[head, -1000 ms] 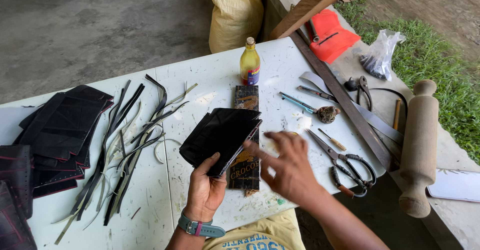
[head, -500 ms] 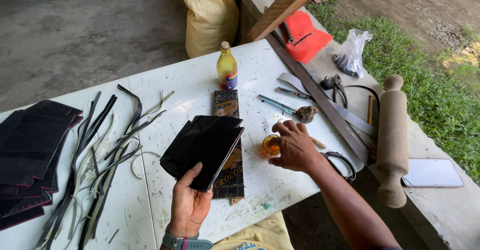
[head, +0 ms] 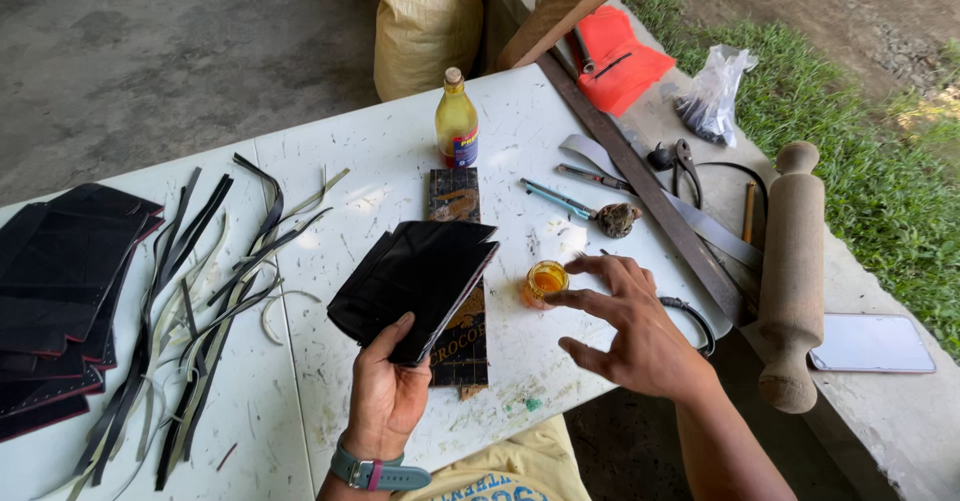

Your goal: The person applies a yellow substance to the edges of black leather wallet pieces using a small brush. They handle multiple wallet pieces, turning them over and applying the substance to different edges before placing them on the table.

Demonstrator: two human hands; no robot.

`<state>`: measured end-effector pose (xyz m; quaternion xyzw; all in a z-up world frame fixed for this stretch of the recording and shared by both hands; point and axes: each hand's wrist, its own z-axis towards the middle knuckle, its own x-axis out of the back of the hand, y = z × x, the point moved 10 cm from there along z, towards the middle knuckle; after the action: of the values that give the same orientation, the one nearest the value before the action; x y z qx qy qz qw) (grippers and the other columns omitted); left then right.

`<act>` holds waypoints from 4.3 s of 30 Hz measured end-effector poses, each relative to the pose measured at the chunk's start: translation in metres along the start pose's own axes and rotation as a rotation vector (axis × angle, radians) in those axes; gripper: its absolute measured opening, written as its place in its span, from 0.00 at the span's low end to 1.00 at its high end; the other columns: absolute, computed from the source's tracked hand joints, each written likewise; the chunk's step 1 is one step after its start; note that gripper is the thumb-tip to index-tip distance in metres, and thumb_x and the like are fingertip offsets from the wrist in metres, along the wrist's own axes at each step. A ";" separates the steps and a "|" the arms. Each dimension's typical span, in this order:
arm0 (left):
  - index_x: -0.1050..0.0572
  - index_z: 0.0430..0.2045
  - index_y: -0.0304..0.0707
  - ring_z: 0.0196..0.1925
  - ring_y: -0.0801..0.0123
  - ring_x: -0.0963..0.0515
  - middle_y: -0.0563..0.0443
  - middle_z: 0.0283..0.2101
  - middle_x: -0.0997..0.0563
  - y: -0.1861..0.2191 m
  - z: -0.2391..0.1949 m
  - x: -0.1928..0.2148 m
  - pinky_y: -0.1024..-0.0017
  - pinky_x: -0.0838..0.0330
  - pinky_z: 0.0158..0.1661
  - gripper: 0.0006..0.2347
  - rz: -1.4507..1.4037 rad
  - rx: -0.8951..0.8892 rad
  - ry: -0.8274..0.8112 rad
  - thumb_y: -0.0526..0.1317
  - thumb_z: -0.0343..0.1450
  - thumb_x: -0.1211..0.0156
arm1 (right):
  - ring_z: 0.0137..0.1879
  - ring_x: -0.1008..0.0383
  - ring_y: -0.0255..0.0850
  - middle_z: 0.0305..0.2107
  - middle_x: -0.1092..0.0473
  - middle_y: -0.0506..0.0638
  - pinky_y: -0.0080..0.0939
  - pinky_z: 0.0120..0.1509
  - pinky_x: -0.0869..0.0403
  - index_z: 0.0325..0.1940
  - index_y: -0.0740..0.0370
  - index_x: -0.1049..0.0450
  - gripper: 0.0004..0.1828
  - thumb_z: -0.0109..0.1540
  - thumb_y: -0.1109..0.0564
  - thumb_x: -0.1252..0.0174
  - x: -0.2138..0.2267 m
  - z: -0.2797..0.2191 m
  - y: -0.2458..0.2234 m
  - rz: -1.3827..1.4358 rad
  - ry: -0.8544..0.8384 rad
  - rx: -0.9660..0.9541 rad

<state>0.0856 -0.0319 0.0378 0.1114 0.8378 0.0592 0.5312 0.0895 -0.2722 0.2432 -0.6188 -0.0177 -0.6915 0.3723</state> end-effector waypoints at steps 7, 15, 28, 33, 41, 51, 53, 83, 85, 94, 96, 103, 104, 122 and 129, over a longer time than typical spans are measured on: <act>0.23 0.36 0.24 0.38 0.68 0.15 0.44 0.38 0.16 -0.007 -0.009 -0.016 0.79 0.19 0.39 0.04 0.088 -0.012 -0.064 0.28 0.73 0.43 | 0.66 0.41 0.58 0.60 0.37 0.61 0.59 0.66 0.39 0.63 0.44 0.26 0.35 0.50 0.54 0.32 -0.007 0.015 -0.060 -0.046 0.179 0.145; 0.24 0.37 0.23 0.41 0.67 0.14 0.42 0.40 0.16 -0.002 -0.012 -0.014 0.78 0.18 0.43 0.05 0.057 -0.011 -0.038 0.28 0.72 0.45 | 0.66 0.40 0.58 0.62 0.37 0.59 0.60 0.64 0.39 0.66 0.42 0.28 0.40 0.49 0.55 0.33 0.006 0.015 -0.055 -0.225 0.292 0.100; 0.22 0.36 0.27 0.39 0.68 0.15 0.46 0.38 0.15 -0.002 -0.007 -0.019 0.78 0.20 0.40 0.03 0.066 -0.008 -0.127 0.28 0.74 0.42 | 0.62 0.37 0.58 0.55 0.36 0.64 0.59 0.66 0.37 0.70 0.43 0.32 0.45 0.48 0.56 0.31 -0.024 0.005 -0.064 0.009 0.207 0.167; 0.22 0.34 0.28 0.38 0.70 0.15 0.46 0.37 0.16 -0.004 -0.016 -0.032 0.80 0.20 0.39 0.04 0.117 -0.013 -0.044 0.30 0.72 0.43 | 0.58 0.36 0.56 0.52 0.35 0.63 0.56 0.61 0.36 0.69 0.45 0.32 0.42 0.50 0.56 0.31 -0.016 0.004 -0.070 0.060 0.242 0.155; 0.21 0.36 0.30 0.36 0.70 0.18 0.49 0.36 0.17 -0.005 -0.012 -0.037 0.76 0.26 0.37 0.02 0.149 -0.047 -0.180 0.31 0.75 0.39 | 0.60 0.37 0.57 0.53 0.34 0.59 0.60 0.59 0.37 0.66 0.43 0.29 0.39 0.49 0.57 0.34 -0.038 -0.006 -0.111 -0.116 0.205 0.373; 0.22 0.34 0.31 0.34 0.73 0.17 0.50 0.33 0.17 0.000 -0.024 -0.046 0.77 0.23 0.38 0.04 0.162 0.001 -0.085 0.34 0.73 0.43 | 0.60 0.33 0.54 0.51 0.33 0.59 0.60 0.61 0.35 0.69 0.39 0.34 0.41 0.52 0.57 0.34 -0.065 -0.016 -0.117 -0.149 0.192 0.406; 0.21 0.33 0.30 0.29 0.72 0.17 0.49 0.31 0.16 -0.001 -0.024 -0.045 0.77 0.23 0.32 0.06 0.213 0.030 -0.091 0.35 0.72 0.44 | 0.58 0.33 0.53 0.49 0.34 0.57 0.62 0.62 0.35 0.74 0.39 0.37 0.44 0.54 0.57 0.34 -0.069 -0.023 -0.123 -0.157 0.238 0.420; 0.27 0.55 0.31 0.57 0.62 0.20 0.44 0.56 0.21 0.106 -0.047 -0.065 0.61 0.27 0.59 0.19 0.608 -0.455 -0.236 0.28 0.68 0.41 | 0.62 0.41 0.44 0.54 0.35 0.46 0.47 0.68 0.42 0.51 0.45 0.19 0.27 0.52 0.35 0.31 -0.080 0.047 0.062 -0.367 -0.408 -0.153; 0.27 0.54 0.30 0.55 0.60 0.20 0.43 0.54 0.20 0.096 -0.040 -0.062 0.58 0.25 0.56 0.18 0.574 -0.404 -0.199 0.28 0.68 0.39 | 0.63 0.42 0.44 0.56 0.36 0.45 0.46 0.70 0.42 0.51 0.48 0.19 0.28 0.53 0.34 0.31 -0.088 0.046 0.067 -0.425 -0.493 -0.187; 0.26 0.54 0.31 0.53 0.64 0.20 0.47 0.52 0.20 0.085 -0.024 -0.048 0.63 0.26 0.55 0.17 0.625 -0.396 -0.276 0.31 0.69 0.36 | 0.67 0.43 0.49 0.61 0.35 0.49 0.51 0.69 0.43 0.56 0.38 0.19 0.29 0.50 0.38 0.31 -0.040 0.017 0.052 -0.363 -0.232 -0.175; 0.26 0.54 0.27 0.51 0.64 0.22 0.45 0.50 0.20 0.085 -0.018 -0.043 0.64 0.27 0.54 0.15 0.715 -0.423 -0.255 0.30 0.72 0.36 | 0.67 0.42 0.48 0.61 0.35 0.48 0.50 0.69 0.43 0.56 0.38 0.19 0.29 0.50 0.39 0.31 -0.043 0.013 0.054 -0.358 -0.256 -0.202; 0.25 0.52 0.41 0.49 0.70 0.18 0.53 0.47 0.16 0.094 -0.034 -0.073 0.67 0.22 0.50 0.20 0.578 -0.355 -0.236 0.32 0.64 0.35 | 0.63 0.37 0.47 0.58 0.31 0.48 0.52 0.68 0.41 0.45 0.43 0.17 0.20 0.50 0.44 0.29 -0.024 0.011 0.047 -0.261 -0.133 -0.081; 0.24 0.51 0.44 0.49 0.71 0.16 0.55 0.46 0.15 0.094 -0.032 -0.074 0.68 0.21 0.49 0.20 0.567 -0.304 -0.228 0.32 0.63 0.35 | 0.62 0.34 0.46 0.56 0.29 0.48 0.51 0.67 0.40 0.42 0.45 0.16 0.17 0.50 0.45 0.28 -0.014 0.010 0.044 -0.221 -0.070 -0.044; 0.19 0.45 0.25 0.48 0.64 0.16 0.39 0.44 0.14 0.096 -0.023 -0.109 0.63 0.19 0.52 0.13 1.357 -0.105 -0.703 0.37 0.72 0.31 | 0.62 0.30 0.46 0.54 0.29 0.55 0.49 0.72 0.34 0.68 0.69 0.33 0.32 0.66 0.48 0.37 0.020 0.006 0.080 1.187 0.346 0.155; 0.31 0.62 0.33 0.55 0.70 0.20 0.49 0.55 0.18 0.097 -0.034 -0.173 0.73 0.26 0.56 0.28 1.591 0.051 -0.797 0.35 0.64 0.32 | 0.69 0.39 0.48 0.63 0.37 0.58 0.52 0.76 0.45 0.63 0.69 0.29 0.38 0.67 0.32 0.46 0.003 0.035 0.051 1.240 0.189 0.237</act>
<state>0.1384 0.0194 0.2251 0.6843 0.2667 0.3487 0.5822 0.1467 -0.2929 0.2318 -0.4052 0.3001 -0.3924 0.7693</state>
